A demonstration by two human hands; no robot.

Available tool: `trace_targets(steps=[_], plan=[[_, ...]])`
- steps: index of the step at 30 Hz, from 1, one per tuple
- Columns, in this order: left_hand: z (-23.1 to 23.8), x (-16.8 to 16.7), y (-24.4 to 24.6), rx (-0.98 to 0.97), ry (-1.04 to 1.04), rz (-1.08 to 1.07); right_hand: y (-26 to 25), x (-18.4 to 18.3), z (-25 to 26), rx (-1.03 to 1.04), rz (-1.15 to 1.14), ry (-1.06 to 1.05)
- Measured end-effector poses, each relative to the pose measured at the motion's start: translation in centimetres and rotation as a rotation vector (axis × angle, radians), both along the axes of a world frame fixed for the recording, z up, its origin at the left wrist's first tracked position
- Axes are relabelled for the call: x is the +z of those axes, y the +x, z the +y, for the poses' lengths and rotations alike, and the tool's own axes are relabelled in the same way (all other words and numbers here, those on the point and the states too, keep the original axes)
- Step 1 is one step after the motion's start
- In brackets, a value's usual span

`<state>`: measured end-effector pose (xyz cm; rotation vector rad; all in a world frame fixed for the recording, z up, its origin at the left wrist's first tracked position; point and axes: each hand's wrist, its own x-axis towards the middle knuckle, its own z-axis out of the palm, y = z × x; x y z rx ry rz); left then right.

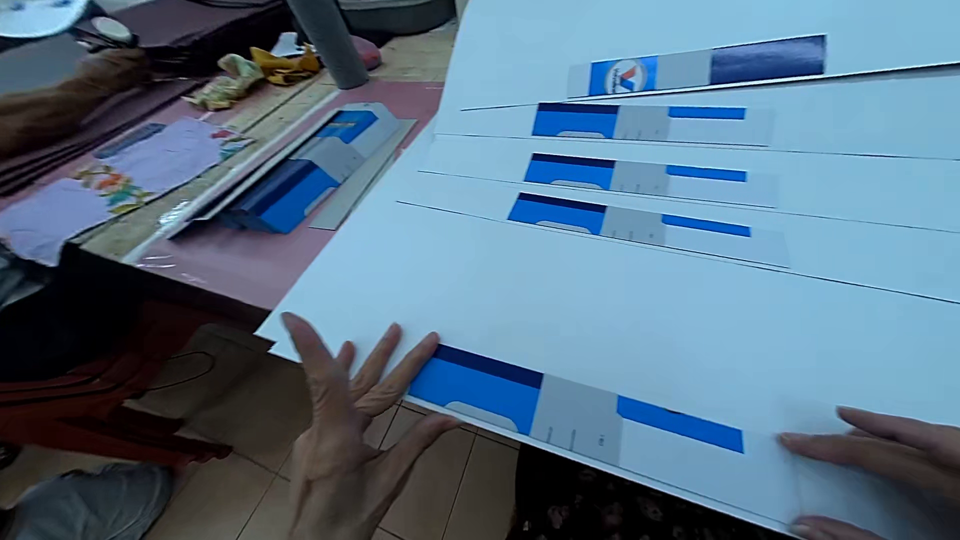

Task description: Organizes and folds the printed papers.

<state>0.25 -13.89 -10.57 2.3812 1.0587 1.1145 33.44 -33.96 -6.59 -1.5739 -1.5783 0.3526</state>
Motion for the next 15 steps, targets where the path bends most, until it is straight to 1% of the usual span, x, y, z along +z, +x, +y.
trace_targets(steps=[3,7,13,15], plan=[[0.09,-0.05,-0.39,-0.015,0.003,0.059,-0.28,-0.14,-0.05,-0.023,0.008,0.001],[0.38,-0.14,-0.8,-0.011,0.064,0.143,-0.61,-0.57,-0.01,-0.055,0.005,0.026],[0.4,0.03,-0.76,0.002,0.127,0.217,-0.87,-0.65,0.23,-0.097,-0.026,0.02],[0.43,0.07,-0.63,-0.001,0.176,0.244,-0.91,-0.9,0.34,-0.106,-0.032,0.03]])
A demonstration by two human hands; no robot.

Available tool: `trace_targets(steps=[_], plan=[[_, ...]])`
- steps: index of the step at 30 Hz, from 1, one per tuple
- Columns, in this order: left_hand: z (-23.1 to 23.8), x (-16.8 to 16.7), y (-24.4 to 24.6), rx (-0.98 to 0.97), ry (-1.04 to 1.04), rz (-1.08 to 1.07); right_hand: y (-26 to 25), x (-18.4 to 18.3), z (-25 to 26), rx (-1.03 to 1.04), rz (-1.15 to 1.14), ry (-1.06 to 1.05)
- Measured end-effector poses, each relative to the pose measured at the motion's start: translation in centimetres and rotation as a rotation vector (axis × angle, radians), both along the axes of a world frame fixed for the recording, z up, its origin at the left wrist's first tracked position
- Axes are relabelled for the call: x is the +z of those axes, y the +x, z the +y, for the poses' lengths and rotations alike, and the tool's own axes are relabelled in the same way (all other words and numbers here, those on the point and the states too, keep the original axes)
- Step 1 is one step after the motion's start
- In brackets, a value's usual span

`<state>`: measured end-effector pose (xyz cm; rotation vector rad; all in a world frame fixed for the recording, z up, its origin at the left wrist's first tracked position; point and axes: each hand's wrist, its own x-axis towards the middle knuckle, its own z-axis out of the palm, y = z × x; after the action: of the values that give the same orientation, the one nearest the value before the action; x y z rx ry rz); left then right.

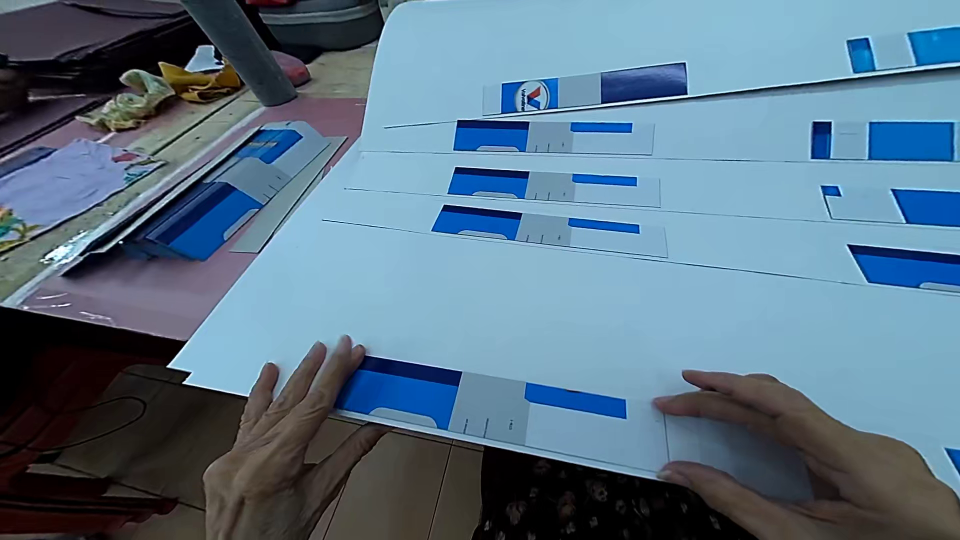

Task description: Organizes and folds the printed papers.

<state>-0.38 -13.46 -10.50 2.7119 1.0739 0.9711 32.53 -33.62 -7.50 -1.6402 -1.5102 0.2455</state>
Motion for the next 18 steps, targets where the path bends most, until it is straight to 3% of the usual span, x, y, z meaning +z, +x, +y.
trace_targets(steps=[7,10,14,18], plan=[[0.4,-0.3,0.1,-0.005,0.159,0.08,-0.3,0.7,0.4,0.035,0.036,0.071],[0.4,-0.4,0.2,0.005,0.202,0.092,-5.0,2.0,3.7,0.052,-0.158,0.088],[0.1,-0.2,1.1,0.043,0.284,0.129,-13.7,1.1,10.1,0.122,-0.377,0.003],[0.0,-0.4,1.6,0.08,0.353,0.16,-16.1,-0.9,11.7,0.134,-0.428,-0.042]])
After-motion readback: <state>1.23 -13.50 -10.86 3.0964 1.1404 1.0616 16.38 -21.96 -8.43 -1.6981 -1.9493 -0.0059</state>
